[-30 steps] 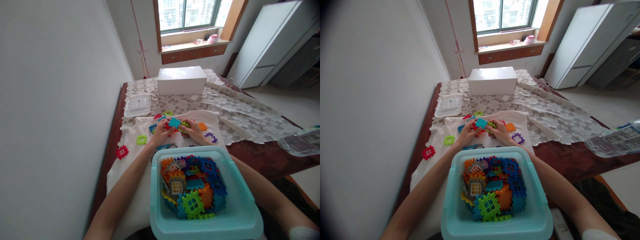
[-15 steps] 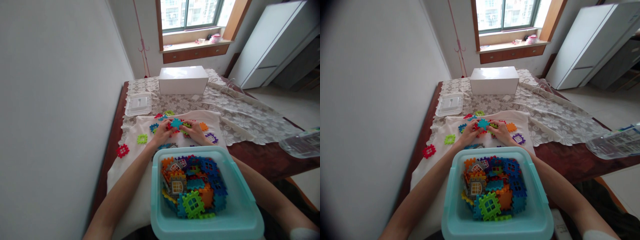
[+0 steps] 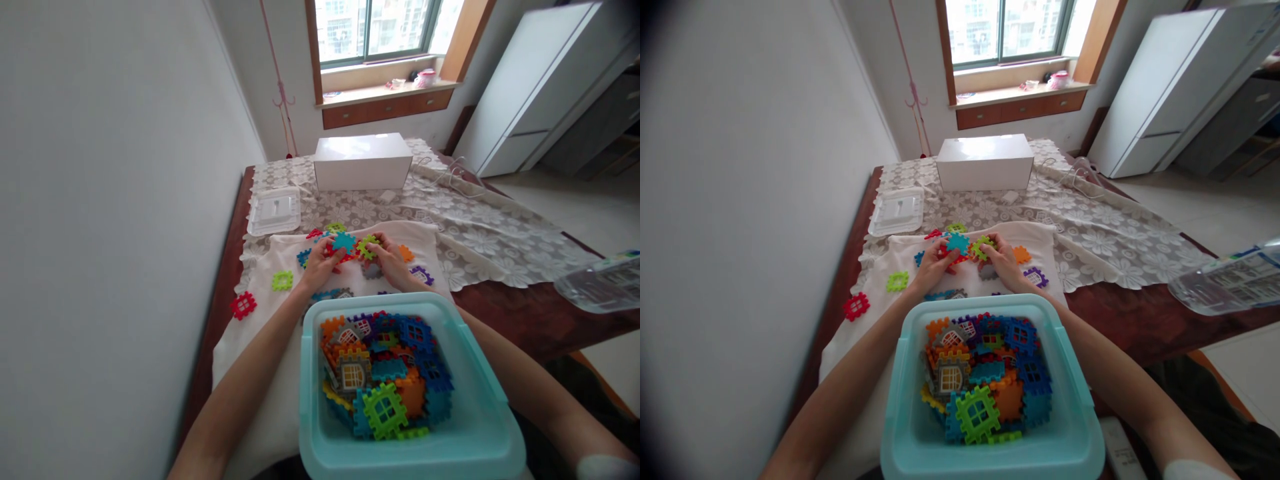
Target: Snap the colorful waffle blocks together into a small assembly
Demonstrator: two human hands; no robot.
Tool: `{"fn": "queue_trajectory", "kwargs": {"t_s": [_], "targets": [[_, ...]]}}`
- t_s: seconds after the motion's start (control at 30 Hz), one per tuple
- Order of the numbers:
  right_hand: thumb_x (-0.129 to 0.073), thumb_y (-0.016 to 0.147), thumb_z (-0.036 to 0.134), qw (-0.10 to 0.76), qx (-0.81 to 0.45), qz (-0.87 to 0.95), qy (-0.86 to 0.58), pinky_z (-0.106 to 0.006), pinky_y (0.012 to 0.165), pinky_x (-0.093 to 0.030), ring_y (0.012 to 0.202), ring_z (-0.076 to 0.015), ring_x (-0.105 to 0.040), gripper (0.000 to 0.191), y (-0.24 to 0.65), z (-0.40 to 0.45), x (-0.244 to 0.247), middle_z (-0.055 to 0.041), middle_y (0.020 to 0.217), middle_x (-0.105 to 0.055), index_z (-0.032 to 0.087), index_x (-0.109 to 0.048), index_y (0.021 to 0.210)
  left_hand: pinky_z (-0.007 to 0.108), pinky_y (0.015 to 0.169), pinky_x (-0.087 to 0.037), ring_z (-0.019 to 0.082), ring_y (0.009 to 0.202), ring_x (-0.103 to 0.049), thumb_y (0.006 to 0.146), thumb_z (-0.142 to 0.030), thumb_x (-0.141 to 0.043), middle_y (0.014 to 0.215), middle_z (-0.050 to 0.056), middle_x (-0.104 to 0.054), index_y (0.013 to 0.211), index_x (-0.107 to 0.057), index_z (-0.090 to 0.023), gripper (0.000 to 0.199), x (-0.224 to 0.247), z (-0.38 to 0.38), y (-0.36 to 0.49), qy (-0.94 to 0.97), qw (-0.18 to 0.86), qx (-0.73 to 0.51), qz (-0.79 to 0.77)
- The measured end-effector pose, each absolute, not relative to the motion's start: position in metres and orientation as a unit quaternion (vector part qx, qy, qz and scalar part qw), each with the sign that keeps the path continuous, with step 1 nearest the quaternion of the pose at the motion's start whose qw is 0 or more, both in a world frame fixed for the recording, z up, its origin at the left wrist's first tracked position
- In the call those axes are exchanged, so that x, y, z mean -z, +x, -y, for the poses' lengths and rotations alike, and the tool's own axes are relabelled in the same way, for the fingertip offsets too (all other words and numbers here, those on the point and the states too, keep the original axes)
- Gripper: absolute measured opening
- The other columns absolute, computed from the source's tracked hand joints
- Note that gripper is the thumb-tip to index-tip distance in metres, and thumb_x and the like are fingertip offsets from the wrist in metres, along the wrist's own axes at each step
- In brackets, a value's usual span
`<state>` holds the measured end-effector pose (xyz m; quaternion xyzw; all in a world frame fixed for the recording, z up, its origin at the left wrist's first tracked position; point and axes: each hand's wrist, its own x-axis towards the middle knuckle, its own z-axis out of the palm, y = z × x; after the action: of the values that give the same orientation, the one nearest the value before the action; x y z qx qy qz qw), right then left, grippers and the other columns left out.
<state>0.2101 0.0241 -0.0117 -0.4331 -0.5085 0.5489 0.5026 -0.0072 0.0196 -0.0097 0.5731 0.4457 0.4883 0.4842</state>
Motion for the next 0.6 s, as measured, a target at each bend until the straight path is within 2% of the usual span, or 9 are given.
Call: {"fn": "queue_trajectory", "kwargs": {"t_s": [0.1,0.2,0.27,0.37,0.53,0.6], "targets": [[-0.090,0.075,0.053,0.545,-0.568,0.453,-0.419,-0.028,0.068,-0.056,0.076,-0.0158,-0.066,0.046,0.2114,-0.0271,0.0104,0.0017,0.093,-0.072,0.027,-0.064,0.102,0.023,0.051,-0.057,0.015,0.070,-0.061,0.083,-0.065,-0.088,0.086,0.000,-0.064,0.098,-0.068,-0.021,0.051,0.0085,-0.0192,-0.0060,0.573,0.481,-0.492,-0.446],[-0.096,0.068,0.048,0.558,-0.598,0.418,-0.395,-0.029,0.072,-0.059,0.082,-0.0180,-0.071,0.055,0.2115,-0.0275,0.0073,0.0015,0.096,-0.077,0.029,-0.067,0.111,0.022,0.051,-0.057,0.015,0.071,-0.061,0.083,-0.065,-0.087,0.086,0.000,-0.063,0.098,-0.069,-0.021,0.050,0.0077,-0.0188,-0.0052,0.570,0.477,-0.493,-0.452],[-0.097,0.067,0.049,0.557,-0.610,0.414,-0.384,-0.029,0.071,-0.059,0.082,-0.0187,-0.071,0.057,0.2110,-0.0269,0.0057,0.0017,0.094,-0.077,0.030,-0.067,0.111,0.022,0.051,-0.057,0.015,0.072,-0.061,0.083,-0.063,-0.087,0.086,0.001,-0.064,0.097,-0.069,-0.020,0.049,0.0070,-0.0184,-0.0049,0.569,0.475,-0.493,-0.456],[-0.098,0.068,0.049,0.555,-0.603,0.428,-0.380,-0.028,0.068,-0.059,0.078,-0.0171,-0.068,0.053,0.2094,-0.0250,0.0056,0.0028,0.089,-0.070,0.030,-0.062,0.102,0.022,0.051,-0.057,0.015,0.072,-0.061,0.083,-0.062,-0.087,0.086,0.001,-0.063,0.096,-0.069,-0.020,0.047,0.0056,-0.0175,-0.0047,0.568,0.474,-0.495,-0.456],[-0.091,0.076,0.061,0.529,-0.544,0.506,-0.411,-0.030,0.059,-0.057,0.067,-0.0166,-0.062,0.052,0.2063,-0.0220,0.0103,0.0030,0.082,-0.064,0.029,-0.055,0.096,0.021,0.050,-0.056,0.015,0.073,-0.060,0.083,-0.061,-0.087,0.087,0.002,-0.064,0.095,-0.069,-0.020,0.047,0.0028,-0.0163,-0.0042,0.562,0.473,-0.503,-0.455],[-0.089,0.077,0.064,0.526,-0.528,0.519,-0.419,-0.032,0.059,-0.058,0.069,-0.0182,-0.064,0.052,0.2066,-0.0223,0.0119,0.0019,0.082,-0.065,0.029,-0.055,0.095,0.021,0.049,-0.056,0.015,0.073,-0.059,0.082,-0.061,-0.089,0.091,0.002,-0.065,0.096,-0.068,-0.020,0.048,0.0017,-0.0163,-0.0040,0.553,0.475,-0.513,-0.454]]}}
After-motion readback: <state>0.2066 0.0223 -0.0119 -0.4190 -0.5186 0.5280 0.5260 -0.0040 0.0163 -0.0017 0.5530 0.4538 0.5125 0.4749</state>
